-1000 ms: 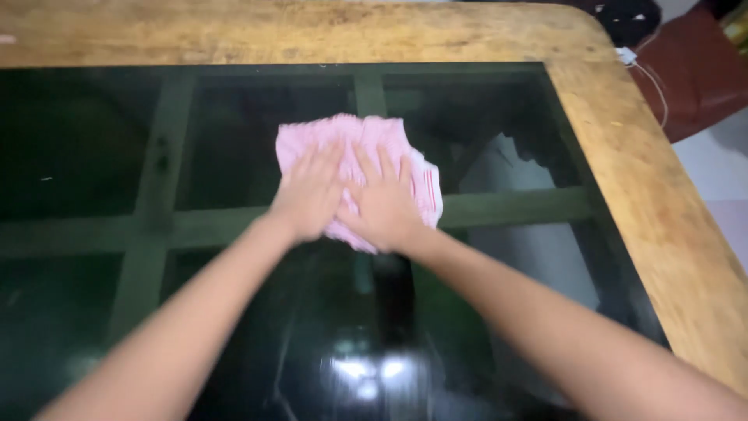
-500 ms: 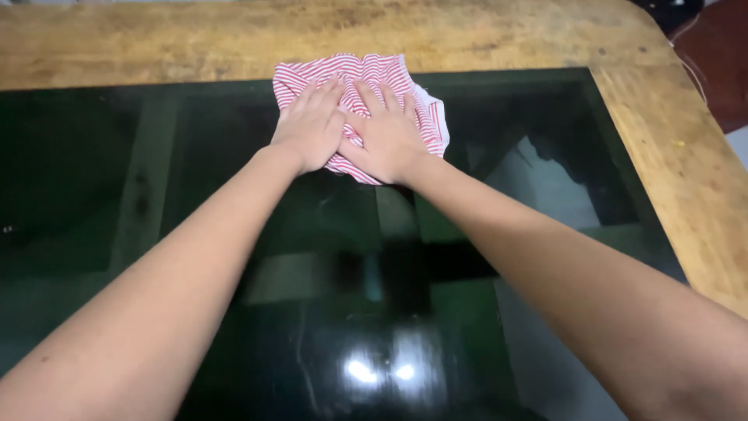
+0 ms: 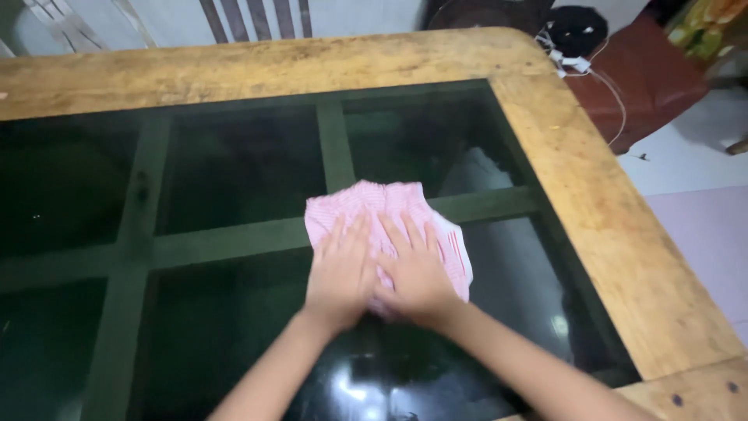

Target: Wiping a glass-topped dining table and organizing dirty dishes.

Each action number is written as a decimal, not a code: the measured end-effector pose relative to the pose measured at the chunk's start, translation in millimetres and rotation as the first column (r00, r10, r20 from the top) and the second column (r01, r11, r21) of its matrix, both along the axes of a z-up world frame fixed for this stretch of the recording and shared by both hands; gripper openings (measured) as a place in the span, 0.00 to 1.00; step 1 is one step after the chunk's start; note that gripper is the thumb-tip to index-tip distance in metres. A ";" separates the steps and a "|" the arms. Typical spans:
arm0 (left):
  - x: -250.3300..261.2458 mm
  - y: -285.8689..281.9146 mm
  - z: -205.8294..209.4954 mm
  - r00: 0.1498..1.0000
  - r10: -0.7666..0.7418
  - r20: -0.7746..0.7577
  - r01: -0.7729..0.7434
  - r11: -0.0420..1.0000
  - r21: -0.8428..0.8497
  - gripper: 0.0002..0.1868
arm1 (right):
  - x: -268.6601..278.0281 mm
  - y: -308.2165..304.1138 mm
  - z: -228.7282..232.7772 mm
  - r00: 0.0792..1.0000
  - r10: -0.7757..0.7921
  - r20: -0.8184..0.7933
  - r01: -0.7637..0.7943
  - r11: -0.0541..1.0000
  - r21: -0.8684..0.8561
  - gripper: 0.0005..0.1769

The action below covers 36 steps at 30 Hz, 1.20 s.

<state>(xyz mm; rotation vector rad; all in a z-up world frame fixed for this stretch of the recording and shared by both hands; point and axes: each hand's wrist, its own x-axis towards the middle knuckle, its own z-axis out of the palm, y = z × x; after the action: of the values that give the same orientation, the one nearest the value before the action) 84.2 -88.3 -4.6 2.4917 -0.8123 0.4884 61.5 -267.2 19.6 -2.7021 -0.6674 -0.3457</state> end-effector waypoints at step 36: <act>259.1 -229.9 -0.7 0.923 0.031 -0.383 0.020 0.992 0.128 0.35 | 238.4 -226.9 -21.6 0.997 -0.071 -0.018 0.069 0.993 -0.100 0.31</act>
<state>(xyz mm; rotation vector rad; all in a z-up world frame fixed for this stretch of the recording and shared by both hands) 343.3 -318.2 -5.3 2.5870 -0.6949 -0.0613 299.9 -494.2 -2.0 -2.8248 -0.5994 -0.3088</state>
